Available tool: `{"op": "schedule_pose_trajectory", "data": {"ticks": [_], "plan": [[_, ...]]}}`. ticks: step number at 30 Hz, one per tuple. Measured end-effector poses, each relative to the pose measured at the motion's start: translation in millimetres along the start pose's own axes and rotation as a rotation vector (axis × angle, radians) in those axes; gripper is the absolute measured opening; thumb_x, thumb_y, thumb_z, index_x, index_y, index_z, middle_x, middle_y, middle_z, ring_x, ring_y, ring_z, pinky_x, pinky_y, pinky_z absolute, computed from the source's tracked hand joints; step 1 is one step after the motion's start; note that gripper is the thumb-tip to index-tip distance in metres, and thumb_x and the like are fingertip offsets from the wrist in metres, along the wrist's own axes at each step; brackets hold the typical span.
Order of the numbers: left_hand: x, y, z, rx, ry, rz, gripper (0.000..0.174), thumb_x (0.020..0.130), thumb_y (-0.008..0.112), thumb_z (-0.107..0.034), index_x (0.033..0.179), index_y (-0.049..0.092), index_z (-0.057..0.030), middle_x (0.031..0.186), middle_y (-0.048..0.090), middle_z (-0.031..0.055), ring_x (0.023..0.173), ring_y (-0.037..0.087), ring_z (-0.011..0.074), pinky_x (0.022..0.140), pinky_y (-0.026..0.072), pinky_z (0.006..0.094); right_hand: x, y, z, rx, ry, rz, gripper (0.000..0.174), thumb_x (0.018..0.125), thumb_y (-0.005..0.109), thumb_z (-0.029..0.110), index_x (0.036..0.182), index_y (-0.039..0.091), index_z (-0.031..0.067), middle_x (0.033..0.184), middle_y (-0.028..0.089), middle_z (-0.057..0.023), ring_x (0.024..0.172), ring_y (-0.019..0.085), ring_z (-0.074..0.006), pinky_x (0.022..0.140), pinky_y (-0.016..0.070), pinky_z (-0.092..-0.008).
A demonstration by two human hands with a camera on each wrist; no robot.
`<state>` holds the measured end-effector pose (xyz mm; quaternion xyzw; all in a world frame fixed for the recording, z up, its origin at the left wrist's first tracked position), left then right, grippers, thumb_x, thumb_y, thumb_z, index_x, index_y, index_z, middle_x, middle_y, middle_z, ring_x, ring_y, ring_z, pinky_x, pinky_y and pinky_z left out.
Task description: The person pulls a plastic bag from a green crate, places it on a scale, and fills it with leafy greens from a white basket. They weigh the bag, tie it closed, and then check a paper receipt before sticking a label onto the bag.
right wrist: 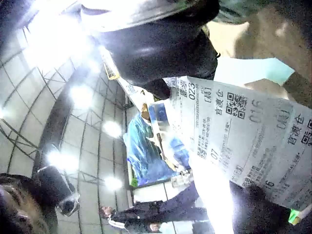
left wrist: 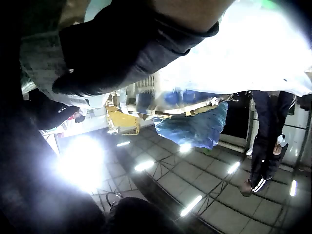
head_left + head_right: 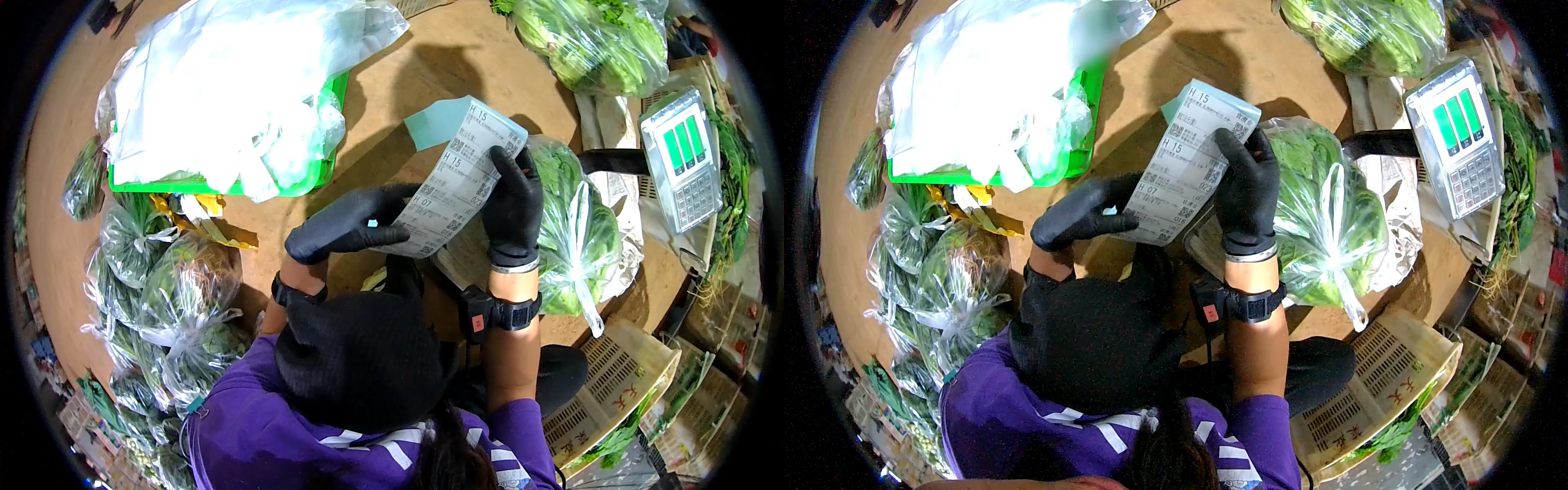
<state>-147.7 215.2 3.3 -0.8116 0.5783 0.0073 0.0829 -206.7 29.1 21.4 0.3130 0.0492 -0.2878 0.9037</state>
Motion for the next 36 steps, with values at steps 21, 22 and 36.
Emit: {"op": "schedule_pose_trajectory", "data": {"ticks": [21,22,36], "plan": [[-3.9,1.0,11.1,0.044,0.010,0.053,0.035,0.070,0.058,-0.014,0.100,0.052,0.0014,0.083,0.058,0.0183,0.074,0.057,0.0284,0.067,0.0431,0.0317,-0.2,-6.6,-2.6,-0.250,-0.167,0.083,0.028,0.077,0.050,0.005,0.104,0.050,-0.0020,0.101,0.053,-0.0074,0.091,0.050,-0.0169,0.081,0.0381,-0.0264],[-3.5,1.0,9.8,0.067,0.039,0.041,0.034,0.070,0.058,-0.014,0.100,0.052,0.0013,0.083,0.058,0.0183,0.073,0.057,0.0280,0.066,0.0431,0.0313,0.0,1.7,3.7,-0.109,-0.066,0.002,0.030,0.076,0.050,0.002,0.106,0.049,-0.0006,0.103,0.052,-0.0076,0.094,0.049,-0.0167,0.084,0.0368,-0.0275],[-5.4,4.7,61.9,0.423,-0.176,0.115,0.028,0.068,0.057,-0.017,0.092,0.057,-0.0017,0.077,0.058,0.0192,0.071,0.055,0.0335,0.065,0.0435,0.0367,21.1,-9.4,49.1,0.098,-0.122,0.075,0.029,0.079,0.047,0.005,0.107,0.047,0.0016,0.099,0.054,-0.0071,0.089,0.052,-0.0161,0.080,0.0398,-0.0269]]}}
Point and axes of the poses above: each hand's wrist, its own x-axis towards the middle knuckle, its own y-axis out of the palm, z = x × y, the point moved 2 cm from there along x, towards the middle knuckle
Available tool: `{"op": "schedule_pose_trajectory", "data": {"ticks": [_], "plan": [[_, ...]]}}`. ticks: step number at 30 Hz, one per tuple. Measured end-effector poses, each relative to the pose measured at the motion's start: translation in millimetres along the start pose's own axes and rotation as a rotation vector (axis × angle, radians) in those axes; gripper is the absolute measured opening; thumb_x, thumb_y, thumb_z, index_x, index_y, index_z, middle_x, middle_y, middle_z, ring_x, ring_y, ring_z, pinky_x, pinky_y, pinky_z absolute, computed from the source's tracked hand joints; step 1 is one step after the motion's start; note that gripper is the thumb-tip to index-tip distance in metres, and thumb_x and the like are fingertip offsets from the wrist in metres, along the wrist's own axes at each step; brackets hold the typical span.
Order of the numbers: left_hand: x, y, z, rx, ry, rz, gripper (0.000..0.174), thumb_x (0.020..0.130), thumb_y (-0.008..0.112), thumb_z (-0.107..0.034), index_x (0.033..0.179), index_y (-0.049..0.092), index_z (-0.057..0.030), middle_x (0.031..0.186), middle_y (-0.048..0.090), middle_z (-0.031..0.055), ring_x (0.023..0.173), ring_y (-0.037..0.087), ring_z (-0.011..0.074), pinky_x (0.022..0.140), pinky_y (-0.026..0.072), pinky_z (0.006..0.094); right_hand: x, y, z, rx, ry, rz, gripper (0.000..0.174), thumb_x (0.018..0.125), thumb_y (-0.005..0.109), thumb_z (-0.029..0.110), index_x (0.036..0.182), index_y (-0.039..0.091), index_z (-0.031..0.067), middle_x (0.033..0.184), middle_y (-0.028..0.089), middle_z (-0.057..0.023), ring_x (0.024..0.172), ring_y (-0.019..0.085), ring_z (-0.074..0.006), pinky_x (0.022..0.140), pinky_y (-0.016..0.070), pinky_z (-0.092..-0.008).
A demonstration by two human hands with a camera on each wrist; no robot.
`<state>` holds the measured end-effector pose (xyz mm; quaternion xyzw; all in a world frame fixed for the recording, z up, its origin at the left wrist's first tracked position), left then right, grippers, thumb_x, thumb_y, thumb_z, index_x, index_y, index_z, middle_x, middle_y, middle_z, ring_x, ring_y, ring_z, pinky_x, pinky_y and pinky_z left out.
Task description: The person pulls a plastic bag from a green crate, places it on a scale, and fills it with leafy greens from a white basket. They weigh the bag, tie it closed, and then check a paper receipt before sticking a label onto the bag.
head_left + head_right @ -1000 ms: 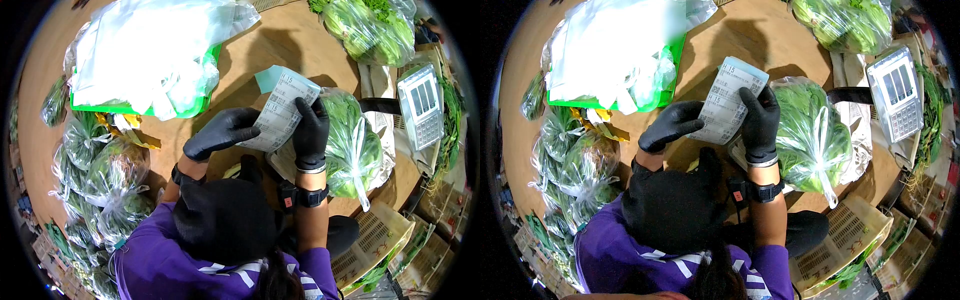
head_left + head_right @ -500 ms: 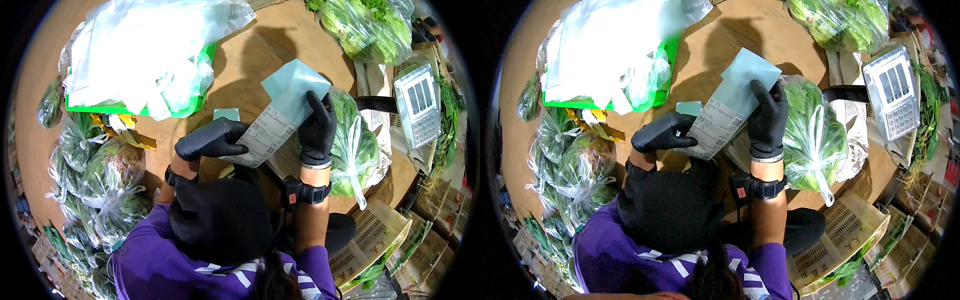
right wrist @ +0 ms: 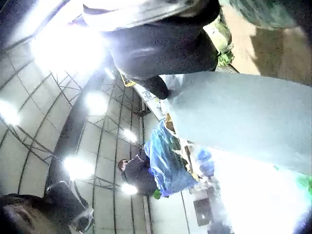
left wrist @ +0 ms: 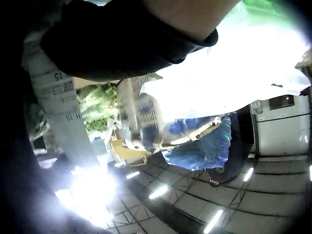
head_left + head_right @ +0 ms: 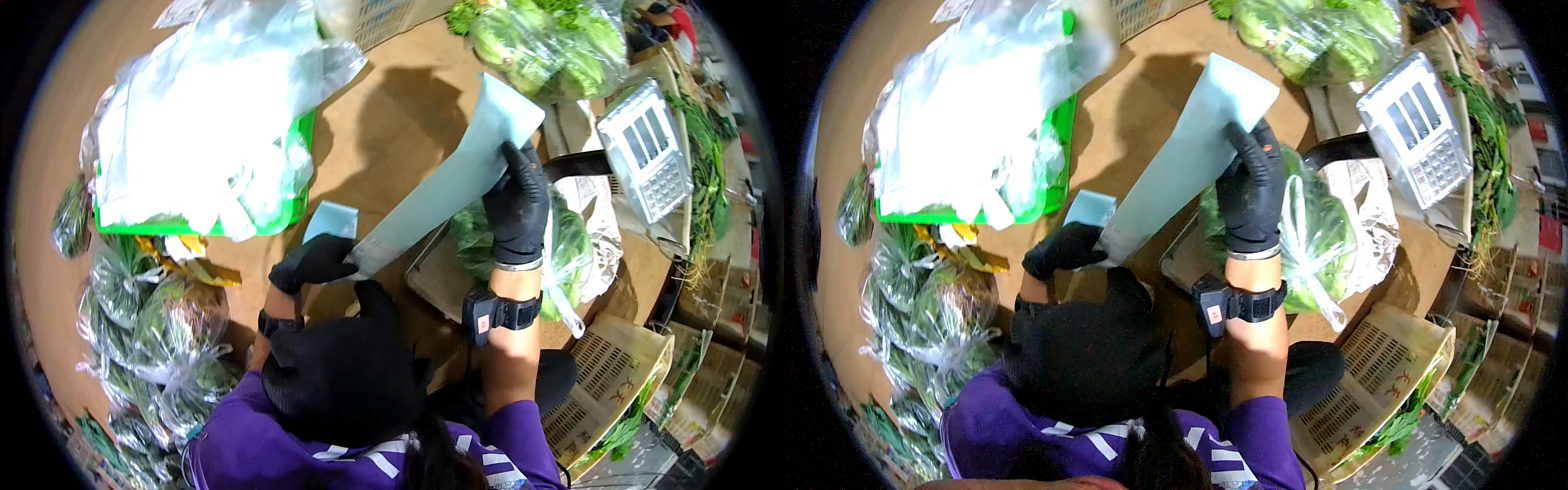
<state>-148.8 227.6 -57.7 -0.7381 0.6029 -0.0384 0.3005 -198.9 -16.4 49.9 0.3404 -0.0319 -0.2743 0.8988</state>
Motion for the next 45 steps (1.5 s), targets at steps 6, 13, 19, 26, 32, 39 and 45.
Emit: {"op": "schedule_pose_trajectory", "data": {"ticks": [6,13,19,26,32,39,45], "plan": [[-10.1,25.9,34.0,-0.092,0.098,0.029,0.026,0.069,0.058,-0.016,0.090,0.057,-0.0009,0.084,0.059,0.0167,0.078,0.056,0.0302,0.070,0.0440,0.0347,-2.5,9.4,2.4,-0.096,-0.052,-0.032,0.029,0.077,0.049,0.002,0.106,0.048,0.0008,0.093,0.055,-0.0046,0.086,0.051,-0.0142,0.077,0.0396,-0.0254],[-16.0,33.3,53.2,-0.026,-0.014,0.054,0.025,0.067,0.059,-0.018,0.085,0.058,-0.0011,0.080,0.059,0.0177,0.076,0.055,0.0339,0.068,0.0437,0.0374,-11.6,12.1,-0.6,0.024,-0.087,-0.025,0.024,0.075,0.050,-0.004,0.098,0.052,-0.0004,0.089,0.056,-0.0034,0.077,0.051,-0.0104,0.071,0.0398,-0.0229],[-18.5,29.1,44.5,0.028,-0.064,0.123,0.026,0.067,0.058,-0.019,0.084,0.057,-0.0006,0.081,0.058,0.0189,0.076,0.055,0.0341,0.068,0.0430,0.0384,-12.9,19.0,6.0,-0.116,-0.171,-0.076,0.023,0.075,0.052,-0.002,0.098,0.052,-0.0003,0.089,0.057,-0.0033,0.078,0.051,-0.0096,0.070,0.0400,-0.0232],[-20.2,32.4,49.7,0.050,-0.073,0.075,0.028,0.066,0.058,-0.020,0.086,0.056,-0.0003,0.080,0.058,0.0190,0.076,0.055,0.0343,0.066,0.0432,0.0378,-17.6,20.2,7.6,-0.325,-0.255,-0.157,0.025,0.074,0.053,-0.003,0.099,0.052,-0.0014,0.090,0.057,-0.0042,0.079,0.052,-0.0104,0.071,0.0408,-0.0232],[-18.5,34.5,50.8,0.006,-0.064,0.084,0.027,0.065,0.058,-0.019,0.085,0.056,-0.0005,0.077,0.058,0.0183,0.075,0.055,0.0341,0.066,0.0436,0.0377,-18.8,21.8,5.8,-0.286,-0.272,-0.154,0.024,0.074,0.053,-0.003,0.098,0.053,-0.0023,0.088,0.058,-0.0045,0.078,0.053,-0.0107,0.071,0.0418,-0.0235],[-12.9,20.4,23.4,-0.209,-0.032,-0.331,0.061,0.059,0.065,-0.014,0.116,0.042,-0.0041,0.112,0.049,0.0159,0.100,0.048,0.0299,0.081,0.0399,0.0356,-21.7,24.4,-0.5,-0.336,-0.286,-0.182,0.022,0.074,0.055,-0.002,0.095,0.053,-0.0021,0.086,0.058,-0.0043,0.076,0.053,-0.0106,0.068,0.0420,-0.0223],[38.1,-61.5,-79.9,-0.467,0.371,-0.504,0.057,0.063,0.069,-0.017,0.113,0.045,-0.0026,0.110,0.050,0.0128,0.098,0.049,0.0214,0.082,0.0387,0.0309,-32.3,34.7,-24.3,-0.350,-0.217,-0.130,0.028,0.071,0.058,-0.002,0.099,0.052,-0.0021,0.088,0.058,-0.0055,0.078,0.053,-0.0112,0.070,0.0425,-0.0224]]}}
Point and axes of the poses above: each hand's wrist, its own x-axis towards the middle knuckle, its own y-axis out of the palm, z = x × y, the point moved 2 cm from there along x, towards the middle knuckle
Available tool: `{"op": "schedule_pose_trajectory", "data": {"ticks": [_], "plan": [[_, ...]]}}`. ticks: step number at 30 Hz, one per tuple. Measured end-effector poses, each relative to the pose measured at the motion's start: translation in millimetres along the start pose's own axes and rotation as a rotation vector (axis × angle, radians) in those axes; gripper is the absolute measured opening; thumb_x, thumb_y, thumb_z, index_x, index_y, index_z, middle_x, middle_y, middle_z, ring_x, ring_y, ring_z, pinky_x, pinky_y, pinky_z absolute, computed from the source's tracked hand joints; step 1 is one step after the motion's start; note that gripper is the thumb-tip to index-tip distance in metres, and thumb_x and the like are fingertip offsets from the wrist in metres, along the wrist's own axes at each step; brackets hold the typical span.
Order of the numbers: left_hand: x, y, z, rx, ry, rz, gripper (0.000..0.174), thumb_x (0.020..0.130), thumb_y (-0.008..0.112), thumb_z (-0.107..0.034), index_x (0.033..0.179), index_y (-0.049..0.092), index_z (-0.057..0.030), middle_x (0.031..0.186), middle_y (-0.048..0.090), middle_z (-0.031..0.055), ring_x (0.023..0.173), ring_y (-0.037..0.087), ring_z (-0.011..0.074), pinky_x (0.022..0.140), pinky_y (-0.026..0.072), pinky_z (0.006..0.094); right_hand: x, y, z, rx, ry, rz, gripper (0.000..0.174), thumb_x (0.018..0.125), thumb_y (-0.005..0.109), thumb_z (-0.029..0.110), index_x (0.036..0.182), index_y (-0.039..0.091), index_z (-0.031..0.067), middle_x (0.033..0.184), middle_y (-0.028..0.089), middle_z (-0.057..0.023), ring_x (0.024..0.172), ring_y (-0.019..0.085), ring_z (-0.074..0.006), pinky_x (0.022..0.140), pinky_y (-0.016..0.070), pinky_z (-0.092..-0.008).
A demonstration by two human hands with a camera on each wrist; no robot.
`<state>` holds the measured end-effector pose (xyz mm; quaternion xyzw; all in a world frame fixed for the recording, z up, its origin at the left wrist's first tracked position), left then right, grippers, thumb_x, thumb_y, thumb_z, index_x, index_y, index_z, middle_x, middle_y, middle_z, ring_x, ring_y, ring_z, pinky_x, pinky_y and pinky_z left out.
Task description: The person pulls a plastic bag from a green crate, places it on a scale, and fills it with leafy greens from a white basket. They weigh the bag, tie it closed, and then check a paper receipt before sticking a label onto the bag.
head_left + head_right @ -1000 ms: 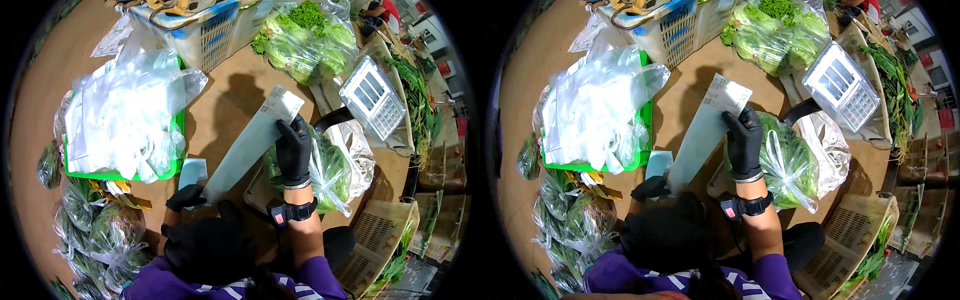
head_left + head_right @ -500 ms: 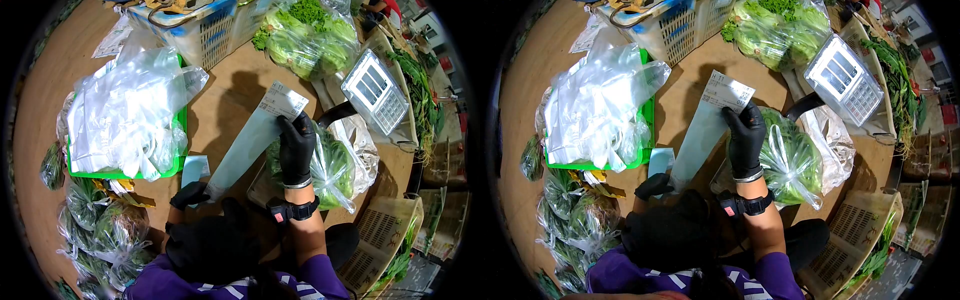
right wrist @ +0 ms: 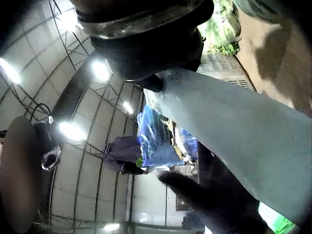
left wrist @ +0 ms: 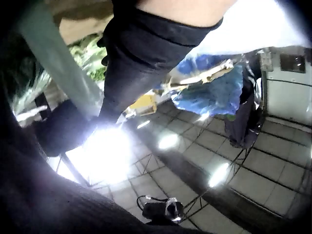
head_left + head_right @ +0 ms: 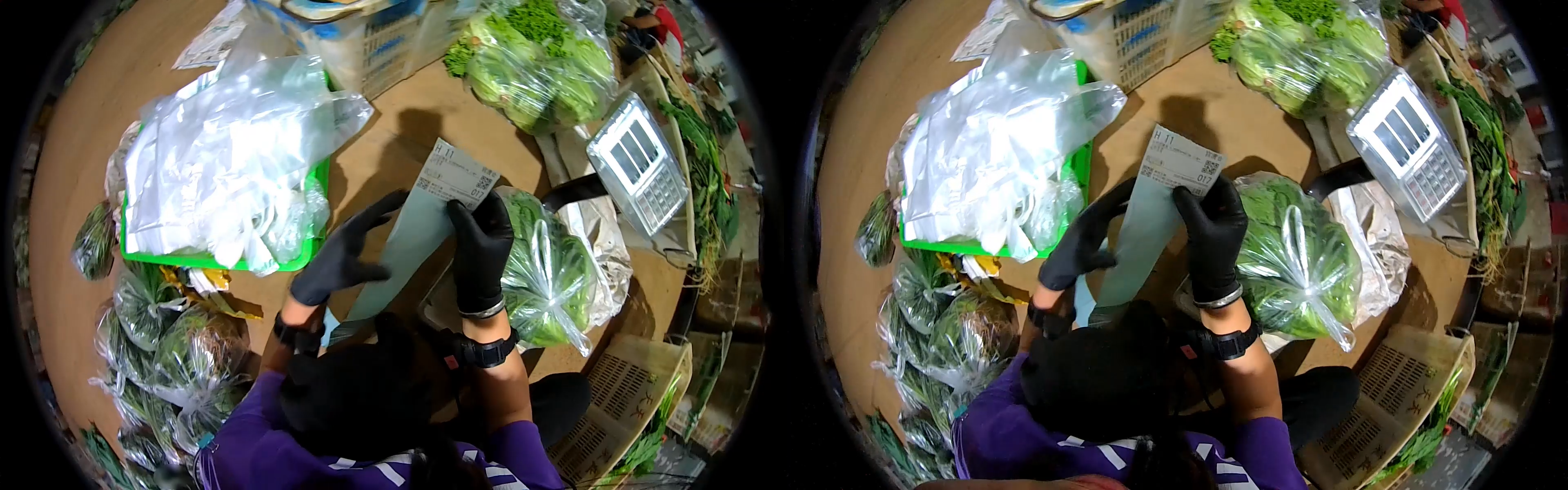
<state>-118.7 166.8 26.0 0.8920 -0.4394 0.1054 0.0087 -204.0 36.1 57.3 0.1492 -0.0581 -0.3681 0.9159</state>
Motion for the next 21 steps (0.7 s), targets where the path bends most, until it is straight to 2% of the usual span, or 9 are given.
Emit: {"op": "schedule_pose_trajectory", "data": {"ticks": [2,4,6,7,8,10,12,16,21], "plan": [[1.4,0.9,-0.9,0.018,-0.011,-0.067,0.047,0.065,0.068,-0.015,0.107,0.051,-0.0019,0.102,0.056,0.0121,0.091,0.053,0.0186,0.079,0.0406,0.0294,-4.9,7.4,-3.6,-0.029,0.011,0.021,0.033,0.070,0.061,-0.001,0.102,0.050,-0.0022,0.089,0.058,-0.0062,0.077,0.054,-0.0108,0.069,0.0434,-0.0227],[3.2,3.4,0.2,0.013,-0.183,-0.177,0.025,0.070,0.064,-0.011,0.092,0.059,-0.0002,0.083,0.062,0.0095,0.076,0.057,0.0128,0.070,0.0435,0.0263,-5.5,7.8,-2.0,-0.257,-0.096,-0.032,0.049,0.068,0.064,0.002,0.112,0.043,-0.0014,0.099,0.054,-0.0107,0.086,0.053,-0.0170,0.075,0.0422,-0.0281],[5.9,7.0,-7.6,-0.001,-0.105,-0.252,0.017,0.072,0.062,-0.010,0.086,0.059,0.0007,0.076,0.062,0.0092,0.068,0.055,0.0098,0.062,0.0438,0.0249,-4.3,3.8,15.3,-0.803,-0.678,-0.204,0.062,0.065,0.066,0.005,0.119,0.037,0.0000,0.108,0.049,-0.0142,0.097,0.048,-0.0243,0.083,0.0378,-0.0340],[5.1,5.8,-5.9,0.023,-0.114,-0.225,0.018,0.072,0.062,-0.010,0.085,0.059,0.0007,0.076,0.062,0.0098,0.068,0.055,0.0103,0.062,0.0437,0.0254,-11.7,3.5,21.2,-0.927,-0.786,-0.233,0.059,0.063,0.068,0.011,0.115,0.042,0.0022,0.108,0.048,-0.0155,0.097,0.046,-0.0306,0.083,0.0360,-0.0381],[4.1,5.7,-4.1,0.043,-0.124,-0.197,0.018,0.072,0.062,-0.010,0.085,0.059,0.0007,0.077,0.062,0.0105,0.068,0.055,0.0108,0.062,0.0436,0.0259,-14.1,4.0,25.0,-0.944,-0.784,-0.241,0.059,0.063,0.068,0.011,0.115,0.042,0.0022,0.108,0.048,-0.0155,0.097,0.046,-0.0306,0.083,0.0360,-0.0381],[2.8,4.6,-12.1,0.262,-0.096,0.019,0.018,0.068,0.062,-0.009,0.084,0.058,-0.0009,0.076,0.060,0.0130,0.068,0.058,0.0244,0.063,0.0442,0.0280,-23.0,11.9,22.3,-1.131,-0.630,0.236,0.036,0.066,0.066,0.012,0.098,0.054,0.0032,0.087,0.057,-0.0131,0.081,0.053,-0.0294,0.073,0.0404,-0.0346],[1.1,7.3,-4.7,0.285,0.163,0.061,0.019,0.066,0.063,-0.009,0.083,0.058,-0.0024,0.074,0.059,0.0131,0.066,0.056,0.0282,0.062,0.0436,0.0285,-21.4,10.6,7.3,-0.897,-0.510,0.384,0.017,0.067,0.063,0.014,0.082,0.059,0.0061,0.075,0.058,-0.0124,0.069,0.054,-0.0313,0.063,0.0422,-0.0366],[-2.9,7.8,-9.0,0.364,-0.078,0.175,0.026,0.064,0.065,-0.009,0.088,0.058,-0.0011,0.074,0.059,0.0133,0.066,0.057,0.0221,0.061,0.0436,0.0283,-22.4,-6.5,-10.2,-0.937,-0.394,0.329,0.010,0.071,0.057,0.015,0.074,0.059,0.0059,0.067,0.056,-0.0143,0.061,0.054,-0.0310,0.055,0.0425,-0.0368],[-12.0,6.7,0.9,0.335,-0.105,0.128,0.030,0.063,0.067,-0.009,0.089,0.056,0.0030,0.074,0.059,0.0131,0.067,0.057,0.0189,0.061,0.0438,0.0278,-12.6,-24.8,-1.3,-0.797,-0.156,0.292,0.013,0.071,0.057,0.016,0.074,0.059,0.0034,0.067,0.057,-0.0150,0.060,0.055,-0.0301,0.053,0.0433,-0.0325]]}}
Point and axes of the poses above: each hand's wrist, its own x-axis towards the middle knuckle, its own y-axis out of the palm, z = x × y, the point moved 2 cm from there along x, towards the middle knuckle
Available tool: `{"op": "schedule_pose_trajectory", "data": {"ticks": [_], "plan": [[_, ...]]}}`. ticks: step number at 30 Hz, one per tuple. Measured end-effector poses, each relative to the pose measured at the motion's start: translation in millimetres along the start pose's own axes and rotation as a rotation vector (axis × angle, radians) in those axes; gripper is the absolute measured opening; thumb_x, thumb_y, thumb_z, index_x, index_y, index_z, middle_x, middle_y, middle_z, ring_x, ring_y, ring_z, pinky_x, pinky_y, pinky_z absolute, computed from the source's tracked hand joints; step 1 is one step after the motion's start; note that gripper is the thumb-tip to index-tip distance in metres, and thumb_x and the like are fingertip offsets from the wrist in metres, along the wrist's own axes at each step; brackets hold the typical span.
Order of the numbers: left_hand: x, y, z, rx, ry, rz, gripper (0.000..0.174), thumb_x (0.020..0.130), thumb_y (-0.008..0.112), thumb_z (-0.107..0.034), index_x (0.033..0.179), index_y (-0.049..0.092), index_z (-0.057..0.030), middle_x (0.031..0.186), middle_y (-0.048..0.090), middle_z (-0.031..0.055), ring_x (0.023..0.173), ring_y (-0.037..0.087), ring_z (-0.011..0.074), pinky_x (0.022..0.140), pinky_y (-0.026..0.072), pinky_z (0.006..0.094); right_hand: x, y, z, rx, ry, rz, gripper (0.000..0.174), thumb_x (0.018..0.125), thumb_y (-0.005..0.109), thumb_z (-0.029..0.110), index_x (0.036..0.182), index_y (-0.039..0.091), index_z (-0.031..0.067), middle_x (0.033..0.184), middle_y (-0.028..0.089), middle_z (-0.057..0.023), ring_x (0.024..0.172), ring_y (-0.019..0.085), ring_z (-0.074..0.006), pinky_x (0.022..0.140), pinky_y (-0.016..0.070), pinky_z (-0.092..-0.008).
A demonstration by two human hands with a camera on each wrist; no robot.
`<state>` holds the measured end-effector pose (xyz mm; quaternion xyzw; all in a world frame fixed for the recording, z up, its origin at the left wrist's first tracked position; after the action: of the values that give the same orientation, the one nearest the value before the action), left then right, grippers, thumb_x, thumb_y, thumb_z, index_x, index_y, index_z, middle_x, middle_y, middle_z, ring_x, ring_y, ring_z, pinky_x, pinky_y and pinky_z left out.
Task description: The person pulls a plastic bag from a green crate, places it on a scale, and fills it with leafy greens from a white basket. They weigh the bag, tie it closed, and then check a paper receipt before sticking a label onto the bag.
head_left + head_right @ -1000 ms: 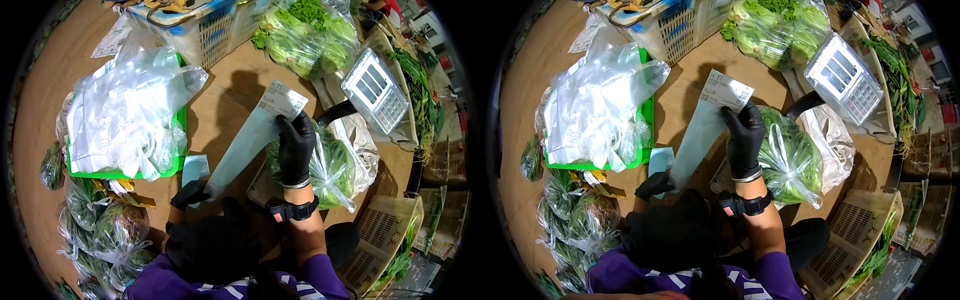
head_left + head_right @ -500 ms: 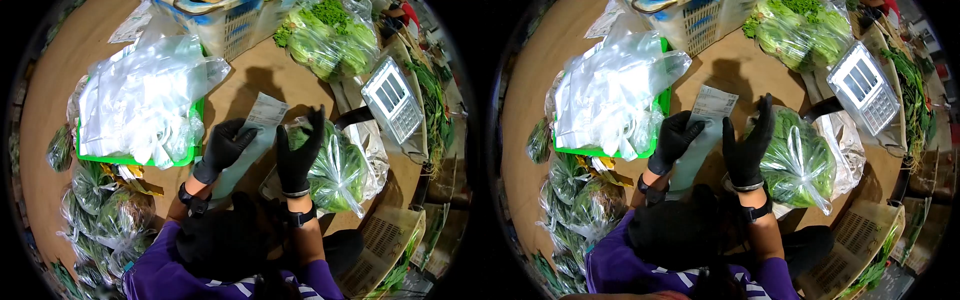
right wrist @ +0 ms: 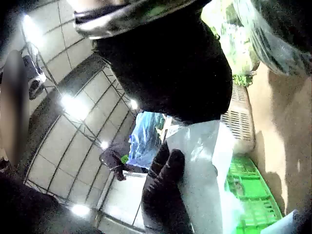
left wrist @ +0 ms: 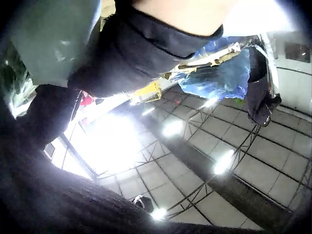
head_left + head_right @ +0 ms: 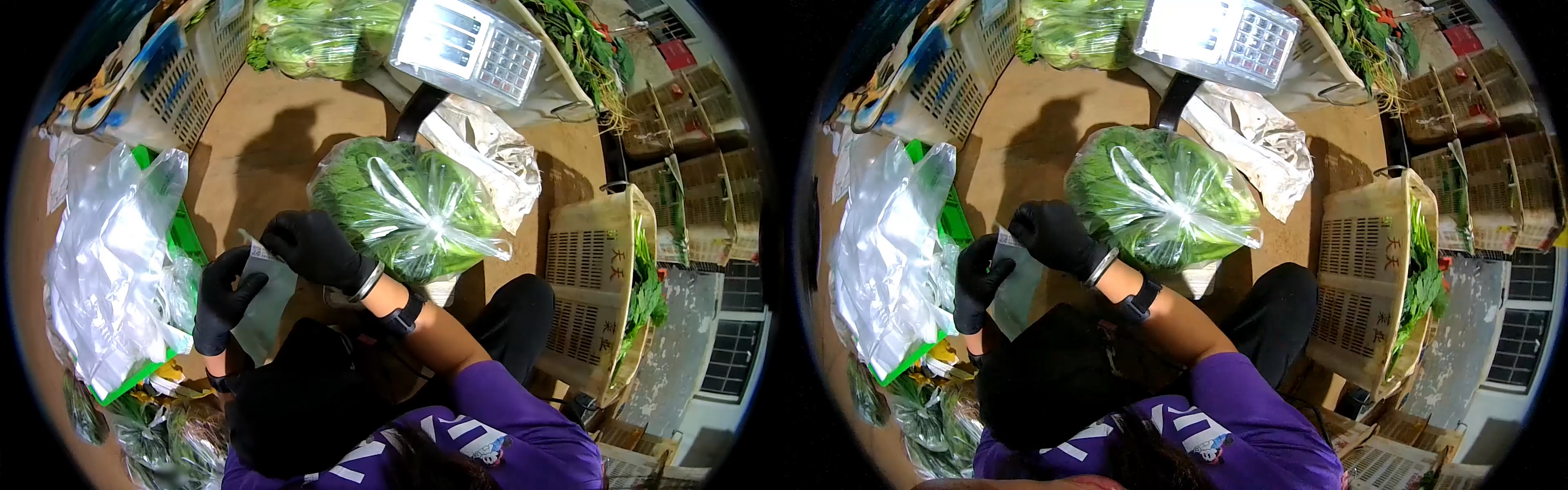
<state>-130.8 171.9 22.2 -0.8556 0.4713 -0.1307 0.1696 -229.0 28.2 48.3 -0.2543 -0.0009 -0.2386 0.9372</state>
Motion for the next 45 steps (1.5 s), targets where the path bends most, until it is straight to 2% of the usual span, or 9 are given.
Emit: {"op": "schedule_pose_trajectory", "data": {"ticks": [10,15,21,23,27,34,38,41,45], "plan": [[7.0,9.6,-23.5,-0.032,-0.008,0.184,0.028,0.065,0.065,-0.009,0.089,0.055,0.0017,0.073,0.059,0.0128,0.065,0.056,0.0153,0.061,0.0435,0.0278,-11.4,-1.6,-14.8,0.116,-0.036,0.093,0.014,0.069,0.059,0.013,0.074,0.062,0.0006,0.068,0.059,-0.0138,0.059,0.058,-0.0235,0.058,0.0454,-0.0294],[-2.0,-1.0,-12.1,0.013,-0.188,0.106,0.038,0.065,0.064,-0.004,0.100,0.052,0.0013,0.074,0.059,0.0107,0.069,0.056,0.0144,0.064,0.0433,0.0257,-2.3,-18.3,-40.8,0.562,0.364,0.010,0.016,0.077,0.055,0.013,0.080,0.059,-0.0030,0.068,0.058,-0.0071,0.061,0.055,-0.0112,0.056,0.0446,-0.0261],[-22.9,-1.0,42.7,-0.571,-0.306,-0.182,0.028,0.071,0.058,0.003,0.099,0.053,0.0008,0.086,0.060,0.0049,0.078,0.055,0.0108,0.071,0.0433,0.0248,27.1,-89.3,-11.8,-0.382,-0.338,-0.708,0.008,0.071,0.056,0.007,0.077,0.058,0.0015,0.071,0.058,-0.0107,0.059,0.054,-0.0243,0.056,0.0430,-0.0308],[-26.2,5.1,53.3,-0.538,-0.350,-0.218,0.027,0.073,0.057,0.002,0.100,0.053,0.0002,0.088,0.060,0.0052,0.078,0.055,0.0100,0.070,0.0433,0.0247,18.6,-80.3,-10.9,-0.666,-0.585,-0.553,0.012,0.068,0.054,0.006,0.079,0.058,0.0022,0.079,0.057,-0.0159,0.070,0.054,-0.0312,0.065,0.0432,-0.0353],[-28.7,13.4,65.4,-0.519,-0.345,-0.222,0.027,0.074,0.056,0.002,0.101,0.053,0.0008,0.089,0.060,0.0045,0.079,0.055,0.0097,0.071,0.0425,0.0240,-35.5,-24.2,-87.3,-1.167,-0.305,0.197,0.021,0.072,0.055,0.017,0.087,0.056,0.0022,0.091,0.055,-0.0155,0.090,0.051,-0.0319,0.078,0.0410,-0.0393],[-7.2,25.9,85.4,-0.516,-0.402,-0.211,0.025,0.077,0.052,-0.002,0.102,0.053,0.0013,0.089,0.059,0.0044,0.078,0.054,0.0089,0.070,0.0419,0.0228,-21.9,-48.1,-62.0,-1.020,-0.179,0.265,0.053,0.073,0.052,0.042,0.119,0.042,0.0170,0.123,0.036,-0.0182,0.117,0.026,-0.0388,0.092,0.0119,-0.0606],[-3.6,56.3,168.8,0.363,-0.390,-0.022,0.067,0.066,0.063,-0.024,0.121,0.033,-0.0011,0.093,0.056,0.0211,0.081,0.056,0.0329,0.073,0.0444,0.0355,-38.3,-81.0,-20.6,-1.054,-0.060,0.223,0.039,0.072,0.055,0.032,0.109,0.052,0.0166,0.119,0.043,-0.0165,0.115,0.030,-0.0391,0.093,0.0100,-0.0589],[-1.8,46.3,127.2,0.650,-0.319,-0.146,0.058,0.068,0.062,-0.023,0.118,0.039,-0.0040,0.095,0.055,0.0200,0.081,0.055,0.0325,0.071,0.0452,0.0362,-58.3,-135.2,-1.6,-0.702,-0.089,0.001,0.034,0.067,0.062,0.010,0.100,0.055,0.0026,0.105,0.052,-0.0209,0.098,0.048,-0.0347,0.084,0.0373,-0.0384],[34.0,36.2,39.1,0.153,-0.004,-0.171,0.028,0.073,0.057,-0.012,0.100,0.054,-0.0030,0.098,0.055,0.0160,0.088,0.053,0.0282,0.078,0.0417,0.0341,-61.2,-139.3,-29.4,-0.672,0.016,-0.147,0.042,0.068,0.064,0.021,0.101,0.052,-0.0007,0.086,0.057,-0.0200,0.078,0.055,-0.0336,0.070,0.0436,-0.0371]]}}
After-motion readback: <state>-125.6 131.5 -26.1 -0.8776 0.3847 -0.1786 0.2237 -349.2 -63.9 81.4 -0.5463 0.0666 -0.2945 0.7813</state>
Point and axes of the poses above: each hand's wrist, its own x-axis towards the middle knuckle, its own y-axis out of the palm, z = x × y, the point moved 2 cm from there along x, towards the middle knuckle
